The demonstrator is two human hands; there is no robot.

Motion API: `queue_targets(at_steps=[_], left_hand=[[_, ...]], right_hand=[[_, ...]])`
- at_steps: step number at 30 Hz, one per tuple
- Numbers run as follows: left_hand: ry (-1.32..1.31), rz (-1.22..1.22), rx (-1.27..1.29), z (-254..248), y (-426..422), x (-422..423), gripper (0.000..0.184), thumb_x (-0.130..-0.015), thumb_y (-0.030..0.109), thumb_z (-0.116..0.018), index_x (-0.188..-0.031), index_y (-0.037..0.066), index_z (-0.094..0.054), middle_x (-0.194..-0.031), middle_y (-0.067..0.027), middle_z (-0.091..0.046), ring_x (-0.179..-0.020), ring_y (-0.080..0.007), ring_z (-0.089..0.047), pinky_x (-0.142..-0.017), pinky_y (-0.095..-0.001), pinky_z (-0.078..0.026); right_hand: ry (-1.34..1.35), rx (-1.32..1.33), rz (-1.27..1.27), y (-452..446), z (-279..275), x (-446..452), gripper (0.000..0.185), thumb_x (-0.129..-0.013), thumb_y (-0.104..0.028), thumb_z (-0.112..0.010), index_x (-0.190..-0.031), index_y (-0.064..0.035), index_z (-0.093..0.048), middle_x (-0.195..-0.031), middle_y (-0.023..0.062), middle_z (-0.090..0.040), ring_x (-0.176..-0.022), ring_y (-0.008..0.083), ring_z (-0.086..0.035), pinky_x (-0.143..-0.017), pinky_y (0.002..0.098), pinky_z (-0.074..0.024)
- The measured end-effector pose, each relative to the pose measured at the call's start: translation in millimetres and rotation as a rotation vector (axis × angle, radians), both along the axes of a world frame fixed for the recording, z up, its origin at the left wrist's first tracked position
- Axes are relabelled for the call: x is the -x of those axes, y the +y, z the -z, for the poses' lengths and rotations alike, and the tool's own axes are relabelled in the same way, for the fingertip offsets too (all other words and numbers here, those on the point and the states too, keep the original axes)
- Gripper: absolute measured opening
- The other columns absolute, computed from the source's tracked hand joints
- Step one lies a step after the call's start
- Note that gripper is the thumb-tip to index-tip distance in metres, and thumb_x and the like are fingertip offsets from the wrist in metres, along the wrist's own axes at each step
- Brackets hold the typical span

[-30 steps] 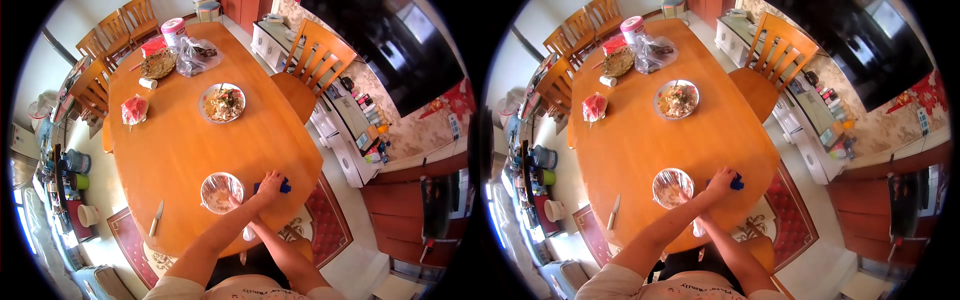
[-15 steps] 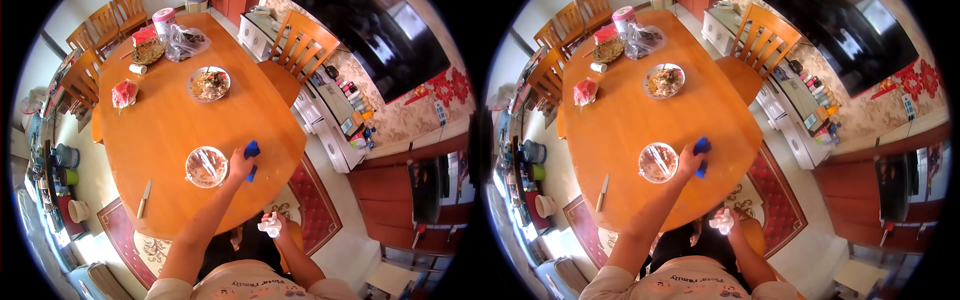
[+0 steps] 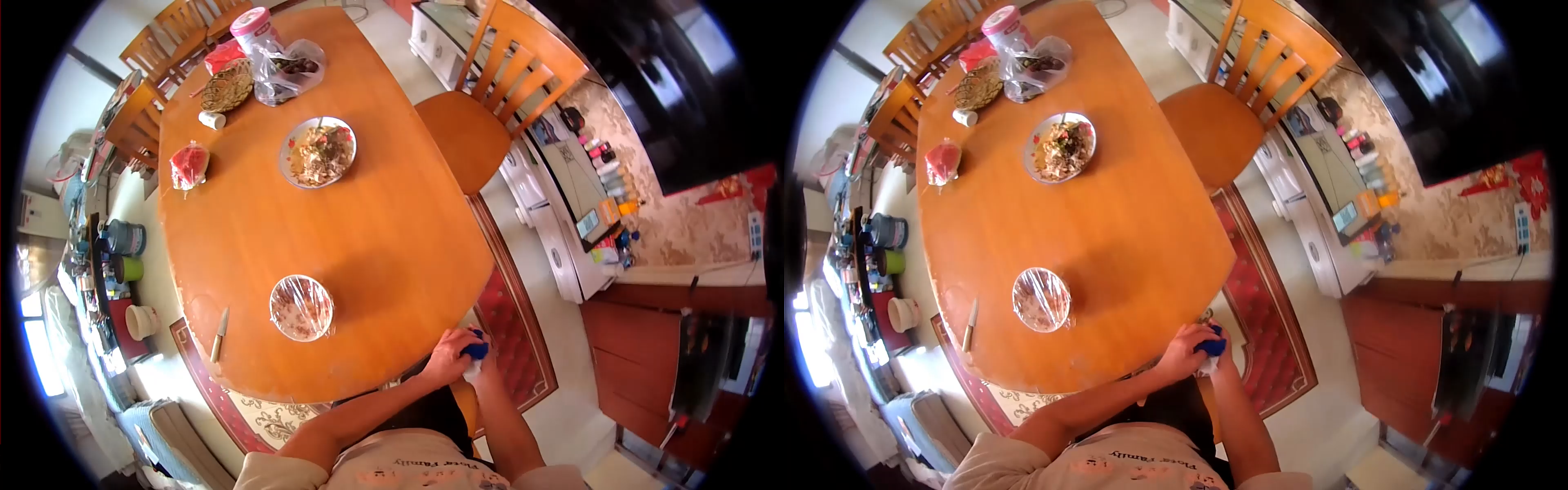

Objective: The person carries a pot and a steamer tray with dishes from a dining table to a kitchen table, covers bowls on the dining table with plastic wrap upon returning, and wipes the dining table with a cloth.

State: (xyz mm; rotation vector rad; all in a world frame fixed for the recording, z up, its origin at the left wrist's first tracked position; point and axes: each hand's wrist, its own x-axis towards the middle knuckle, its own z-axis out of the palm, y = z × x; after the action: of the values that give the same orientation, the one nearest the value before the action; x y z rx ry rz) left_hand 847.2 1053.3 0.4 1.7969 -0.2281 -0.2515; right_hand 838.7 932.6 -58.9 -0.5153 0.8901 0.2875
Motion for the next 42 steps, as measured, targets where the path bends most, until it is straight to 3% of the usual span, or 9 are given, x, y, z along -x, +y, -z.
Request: queue_targets(at_steps=[4,9,11,17,22,27,31,37,42], left_hand=[[0.296,-0.106,0.243,-20,35,-61,0.039,-0.063,-0.005,-0.058,-0.099,0.007,-0.063,-0.1,-0.0114,-0.06,-0.097,-0.0259,-0.054,-0.085,-0.0346,-0.043],[-0.088,-0.668,-0.536,9,120,-101,0.04,-0.066,-0.004,-0.052,-0.104,0.006,-0.06,-0.094,-0.0133,-0.057,-0.088,-0.0316,-0.049,-0.083,-0.0412,-0.041],[-0.31,-0.626,-0.822,46,105,-87,0.039,-0.067,0.0,-0.053,-0.104,0.008,-0.06,-0.098,-0.0138,-0.058,-0.086,-0.0349,-0.05,-0.081,-0.0448,-0.039],[-0.243,0.007,-0.329,25,-28,-99,0.049,-0.058,-0.001,-0.06,-0.106,0.011,-0.061,-0.102,-0.0078,-0.058,-0.098,-0.03,-0.05,-0.082,-0.0391,-0.04],[-0.457,-0.355,-0.338,19,17,-215,0.041,-0.062,-0.004,-0.056,-0.099,0.012,-0.061,-0.103,-0.0085,-0.061,-0.087,-0.0254,-0.053,-0.077,-0.0378,-0.038],[-0.374,-0.858,-0.673,54,104,-328,0.04,-0.068,-0.003,-0.054,-0.106,0.007,-0.058,-0.114,-0.014,-0.054,-0.107,-0.0354,-0.045,-0.092,-0.0415,-0.036],[-0.417,-0.396,-0.579,68,83,-320,0.041,-0.065,-0.006,-0.052,-0.103,0.008,-0.06,-0.111,-0.0122,-0.055,-0.102,-0.0336,-0.048,-0.089,-0.0411,-0.039],[-0.427,-1.005,-0.46,73,102,-391,0.044,-0.076,-0.003,-0.05,-0.12,0.002,-0.047,-0.128,-0.0179,-0.044,-0.119,-0.0364,-0.038,-0.101,-0.0421,-0.031],[-0.443,-0.759,-0.551,91,110,-468,0.042,-0.073,-0.002,-0.049,-0.115,0.003,-0.051,-0.126,-0.017,-0.046,-0.117,-0.0354,-0.04,-0.101,-0.0419,-0.031]], right_hand=[[-0.047,-0.158,-0.386,-33,-34,-58,0.043,-0.09,-0.048,-0.045,-0.066,-0.0128,-0.044,-0.048,0.0017,-0.042,-0.033,0.0123,-0.036,-0.03,0.0247,-0.0269],[-0.1,0.004,-0.393,-70,-19,-119,0.048,-0.088,-0.051,-0.046,-0.057,-0.0167,-0.037,-0.048,-0.002,-0.037,-0.033,0.0104,-0.035,-0.03,0.024,-0.0271],[-0.078,0.051,-0.3,-76,10,-131,0.046,-0.088,-0.051,-0.048,-0.058,-0.0173,-0.039,-0.049,-0.0013,-0.041,-0.034,0.011,-0.038,-0.03,0.0244,-0.0295],[-0.019,0.716,-0.265,-62,102,-136,0.029,-0.087,-0.035,-0.051,-0.069,-0.0125,-0.056,-0.063,0.0004,-0.056,-0.051,0.0177,-0.054,-0.045,0.0299,-0.0448],[-0.252,-0.493,-0.294,-111,93,-138,0.044,-0.093,-0.046,-0.041,-0.059,-0.0182,-0.047,-0.053,0.0002,-0.049,-0.038,0.0116,-0.041,-0.036,0.0249,-0.0293],[-0.076,-0.218,-0.208,-98,64,-154,0.045,-0.093,-0.043,-0.041,-0.057,-0.0174,-0.045,-0.047,-0.0026,-0.039,-0.034,0.0104,-0.033,-0.033,0.0241,-0.0236],[-0.092,-0.136,-0.201,-85,81,-147,0.034,-0.092,-0.041,-0.044,-0.072,-0.0161,-0.055,-0.053,-0.0032,-0.049,-0.041,0.0103,-0.045,-0.036,0.0244,-0.0328],[0.013,-0.043,-0.104,-79,60,-153,0.031,-0.093,-0.028,-0.042,-0.107,-0.0061,-0.058,-0.094,0.0034,-0.064,-0.08,0.0156,-0.062,-0.067,0.0279,-0.0495],[-0.062,-0.119,-0.16,-101,85,-135,0.031,-0.093,-0.028,-0.041,-0.108,-0.0047,-0.057,-0.096,0.0046,-0.064,-0.083,0.0162,-0.061,-0.07,0.0292,-0.0493]])
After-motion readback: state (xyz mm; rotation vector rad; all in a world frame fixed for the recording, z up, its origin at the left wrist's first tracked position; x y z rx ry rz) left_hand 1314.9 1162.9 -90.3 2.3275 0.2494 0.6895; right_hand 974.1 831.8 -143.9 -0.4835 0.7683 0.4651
